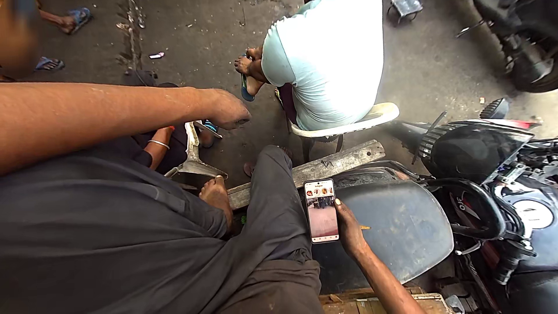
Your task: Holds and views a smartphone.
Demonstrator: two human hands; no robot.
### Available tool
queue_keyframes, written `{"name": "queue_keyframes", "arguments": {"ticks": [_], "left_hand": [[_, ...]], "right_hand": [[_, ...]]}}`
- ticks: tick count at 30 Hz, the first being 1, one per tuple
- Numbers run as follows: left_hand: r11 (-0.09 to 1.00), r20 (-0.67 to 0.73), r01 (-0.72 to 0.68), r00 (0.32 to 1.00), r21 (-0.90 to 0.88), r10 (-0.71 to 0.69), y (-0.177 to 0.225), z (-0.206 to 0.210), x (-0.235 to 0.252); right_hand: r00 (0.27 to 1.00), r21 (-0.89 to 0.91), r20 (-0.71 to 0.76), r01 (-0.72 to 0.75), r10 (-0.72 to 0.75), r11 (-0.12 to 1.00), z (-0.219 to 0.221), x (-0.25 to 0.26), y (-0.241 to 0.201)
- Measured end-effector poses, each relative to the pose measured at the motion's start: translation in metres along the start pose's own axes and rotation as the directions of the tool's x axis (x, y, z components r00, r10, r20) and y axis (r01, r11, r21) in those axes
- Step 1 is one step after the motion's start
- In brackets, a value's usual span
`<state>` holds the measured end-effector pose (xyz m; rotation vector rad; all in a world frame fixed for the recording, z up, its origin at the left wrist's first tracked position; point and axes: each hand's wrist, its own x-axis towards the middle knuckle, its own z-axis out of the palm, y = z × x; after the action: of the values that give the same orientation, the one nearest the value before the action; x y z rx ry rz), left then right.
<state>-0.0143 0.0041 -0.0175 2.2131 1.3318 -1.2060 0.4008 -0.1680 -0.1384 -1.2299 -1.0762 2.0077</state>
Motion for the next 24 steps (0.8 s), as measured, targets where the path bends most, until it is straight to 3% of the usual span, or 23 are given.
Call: {"name": "queue_keyframes", "arguments": {"ticks": [24], "left_hand": [[0.997, 0.062, 0.070, 0.996, -0.019, -0.069, 0.008, -0.010, -0.007]], "right_hand": [[1.000, 0.041, -0.003, 0.000, 0.000, 0.999, 0.001, 0.000, 0.001]]}}
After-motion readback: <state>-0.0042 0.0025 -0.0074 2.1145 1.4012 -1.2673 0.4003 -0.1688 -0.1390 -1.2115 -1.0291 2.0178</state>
